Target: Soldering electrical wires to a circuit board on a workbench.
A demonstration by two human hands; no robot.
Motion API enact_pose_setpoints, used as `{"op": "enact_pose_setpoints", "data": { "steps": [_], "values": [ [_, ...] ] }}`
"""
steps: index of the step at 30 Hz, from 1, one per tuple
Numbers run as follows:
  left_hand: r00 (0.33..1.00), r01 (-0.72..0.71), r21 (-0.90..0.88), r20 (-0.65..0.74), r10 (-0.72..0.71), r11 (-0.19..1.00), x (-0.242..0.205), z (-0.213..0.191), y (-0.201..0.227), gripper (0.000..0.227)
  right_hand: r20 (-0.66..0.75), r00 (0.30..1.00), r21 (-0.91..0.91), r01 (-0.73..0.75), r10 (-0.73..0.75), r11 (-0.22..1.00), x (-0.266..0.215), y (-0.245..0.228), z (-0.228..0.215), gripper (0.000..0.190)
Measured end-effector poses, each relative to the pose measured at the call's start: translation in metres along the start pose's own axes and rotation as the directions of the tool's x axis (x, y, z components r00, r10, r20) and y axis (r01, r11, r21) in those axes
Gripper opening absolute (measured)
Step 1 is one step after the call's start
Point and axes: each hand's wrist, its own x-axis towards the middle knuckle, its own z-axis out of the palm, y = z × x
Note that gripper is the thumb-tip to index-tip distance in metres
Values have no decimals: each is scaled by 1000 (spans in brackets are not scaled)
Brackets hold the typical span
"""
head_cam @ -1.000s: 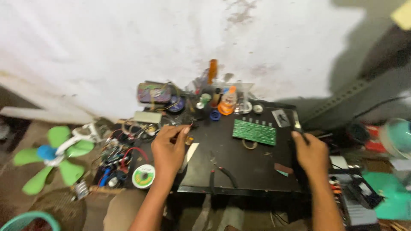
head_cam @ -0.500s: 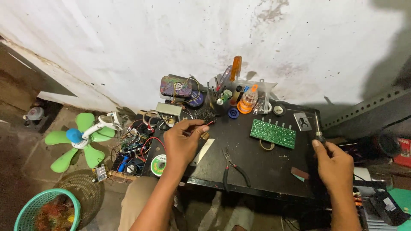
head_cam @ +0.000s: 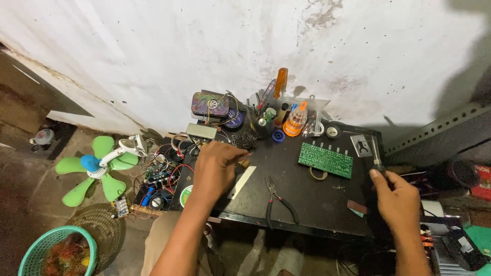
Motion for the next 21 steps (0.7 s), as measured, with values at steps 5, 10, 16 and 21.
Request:
{"op": "enact_pose_setpoints", "data": {
  "steps": [5,10,16,21],
  "values": [
    [968,251,31,2,-251,968,-2,9,-12,19,-4,1000,-29,4,-4,1000,-1,-3,1,36],
    [949,310,108,20,-314,945,-3,15,-16,18,10,999,23,-53,53,998,-9,-18,-2,37],
    [851,512,142,48,-523,847,-1,17,-7,22,-53,996,68,79,-75,995,-5,9,7,30],
    [839,528,129,73,-539,839,2,11,0,26,-38,996,71,77,-75,994,-12,2,9,28]
  ]
}}
